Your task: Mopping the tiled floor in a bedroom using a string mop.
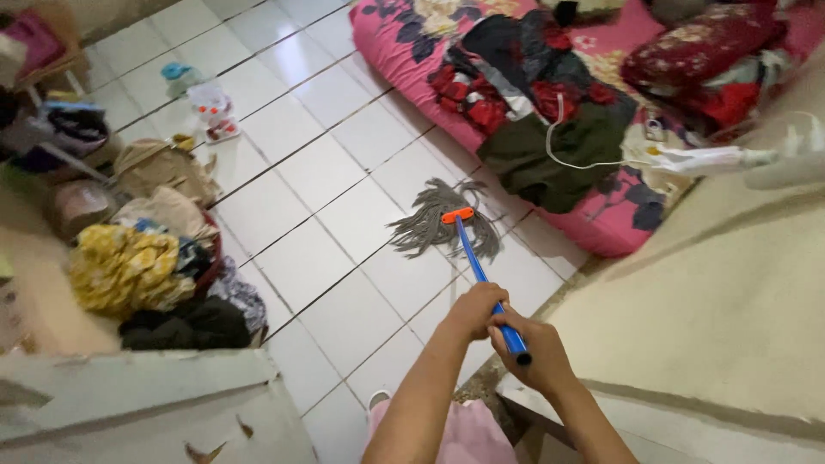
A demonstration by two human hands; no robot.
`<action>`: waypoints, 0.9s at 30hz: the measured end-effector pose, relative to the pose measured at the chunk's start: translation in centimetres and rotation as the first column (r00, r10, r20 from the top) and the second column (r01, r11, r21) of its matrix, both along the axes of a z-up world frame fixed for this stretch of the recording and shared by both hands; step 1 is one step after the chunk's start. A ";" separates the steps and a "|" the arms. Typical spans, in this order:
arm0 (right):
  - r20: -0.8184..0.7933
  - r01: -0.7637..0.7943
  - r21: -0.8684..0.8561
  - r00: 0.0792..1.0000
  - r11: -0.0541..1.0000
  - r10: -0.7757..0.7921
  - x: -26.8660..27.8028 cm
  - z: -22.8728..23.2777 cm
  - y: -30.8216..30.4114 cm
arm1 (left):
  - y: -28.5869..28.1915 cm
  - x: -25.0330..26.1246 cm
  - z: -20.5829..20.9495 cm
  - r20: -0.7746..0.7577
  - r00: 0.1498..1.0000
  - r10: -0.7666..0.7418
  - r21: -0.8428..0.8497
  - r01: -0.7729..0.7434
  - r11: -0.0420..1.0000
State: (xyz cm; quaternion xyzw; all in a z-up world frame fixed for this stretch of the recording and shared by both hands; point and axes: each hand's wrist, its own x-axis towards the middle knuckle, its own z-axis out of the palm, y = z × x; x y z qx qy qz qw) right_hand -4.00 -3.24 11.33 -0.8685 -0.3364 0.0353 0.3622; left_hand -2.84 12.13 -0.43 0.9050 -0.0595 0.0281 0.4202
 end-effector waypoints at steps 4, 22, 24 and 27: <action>-0.211 -0.029 -0.038 0.977 0.999 0.021 -1.0 3.5 6.9 | 6.3 -2.6 1.3 0.032 0.995 0.093 0.025 -0.094 0.995; -0.371 -0.511 -0.052 0.808 0.858 0.459 -6.6 8.8 23.1 | 22.8 -15.9 8.0 -0.073 0.942 0.328 0.337 -0.286 0.897; -0.452 -0.493 -0.144 0.804 0.858 0.387 -6.1 10.0 22.9 | 22.6 -15.4 9.5 -0.168 0.933 0.319 0.345 -0.247 0.905; -0.539 -0.483 -0.003 0.738 0.876 0.406 -5.6 9.7 21.9 | 22.3 -15.3 11.0 -0.217 0.925 0.312 0.296 -0.242 0.924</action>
